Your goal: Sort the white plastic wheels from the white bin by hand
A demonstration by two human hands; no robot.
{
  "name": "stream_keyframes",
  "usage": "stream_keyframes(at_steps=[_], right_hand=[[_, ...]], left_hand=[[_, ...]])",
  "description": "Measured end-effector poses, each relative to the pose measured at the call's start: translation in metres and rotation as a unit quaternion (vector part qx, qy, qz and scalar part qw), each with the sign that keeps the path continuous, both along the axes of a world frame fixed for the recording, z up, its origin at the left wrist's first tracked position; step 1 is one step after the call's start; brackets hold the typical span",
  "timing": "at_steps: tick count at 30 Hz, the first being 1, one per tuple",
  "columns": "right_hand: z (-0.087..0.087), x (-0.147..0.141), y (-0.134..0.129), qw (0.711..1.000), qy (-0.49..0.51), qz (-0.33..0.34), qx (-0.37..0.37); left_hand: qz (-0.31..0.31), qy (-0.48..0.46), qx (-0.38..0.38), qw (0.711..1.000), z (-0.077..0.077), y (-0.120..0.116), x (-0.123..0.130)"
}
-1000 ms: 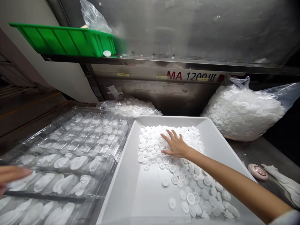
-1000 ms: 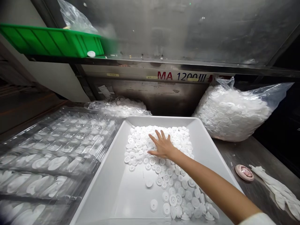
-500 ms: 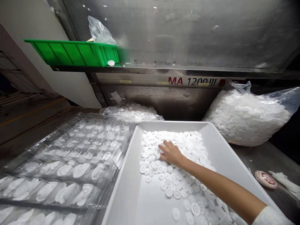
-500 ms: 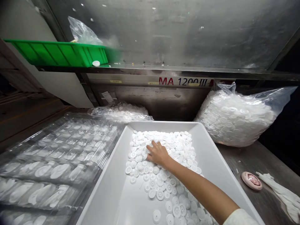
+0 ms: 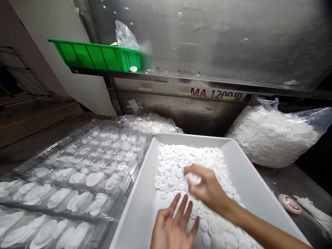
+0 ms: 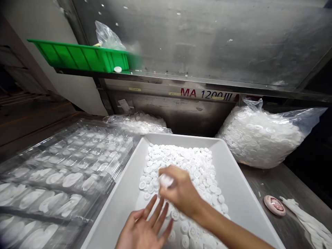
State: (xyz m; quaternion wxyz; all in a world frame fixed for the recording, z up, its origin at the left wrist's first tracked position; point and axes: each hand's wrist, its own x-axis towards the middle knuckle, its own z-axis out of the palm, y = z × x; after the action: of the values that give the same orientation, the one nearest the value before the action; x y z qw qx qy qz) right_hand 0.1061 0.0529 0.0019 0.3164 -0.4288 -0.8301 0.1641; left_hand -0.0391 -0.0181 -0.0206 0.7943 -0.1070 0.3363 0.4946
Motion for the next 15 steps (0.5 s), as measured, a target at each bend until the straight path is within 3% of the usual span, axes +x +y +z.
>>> stream_keyframes(at_steps=[2,4,8,15], right_hand=[[0.005,-0.019,-0.024,0.996,-0.010,0.078,0.037],[0.002,-0.034,-0.037,0.991,-0.025,0.108,0.079],[-0.009,-0.040,-0.034,0.986,-0.042,0.100,0.126],[-0.010,-0.032,-0.029,0.985,-0.018,0.110,0.129]], left_hand=[[-0.008,-0.012,0.009,1.000,0.008,0.009,0.017],[0.004,-0.021,0.030,0.999,0.013,0.013,0.025],[0.042,-0.017,0.045,0.998,0.017,0.017,0.021],[0.050,-0.042,-0.017,0.998,0.018,0.028,0.018]])
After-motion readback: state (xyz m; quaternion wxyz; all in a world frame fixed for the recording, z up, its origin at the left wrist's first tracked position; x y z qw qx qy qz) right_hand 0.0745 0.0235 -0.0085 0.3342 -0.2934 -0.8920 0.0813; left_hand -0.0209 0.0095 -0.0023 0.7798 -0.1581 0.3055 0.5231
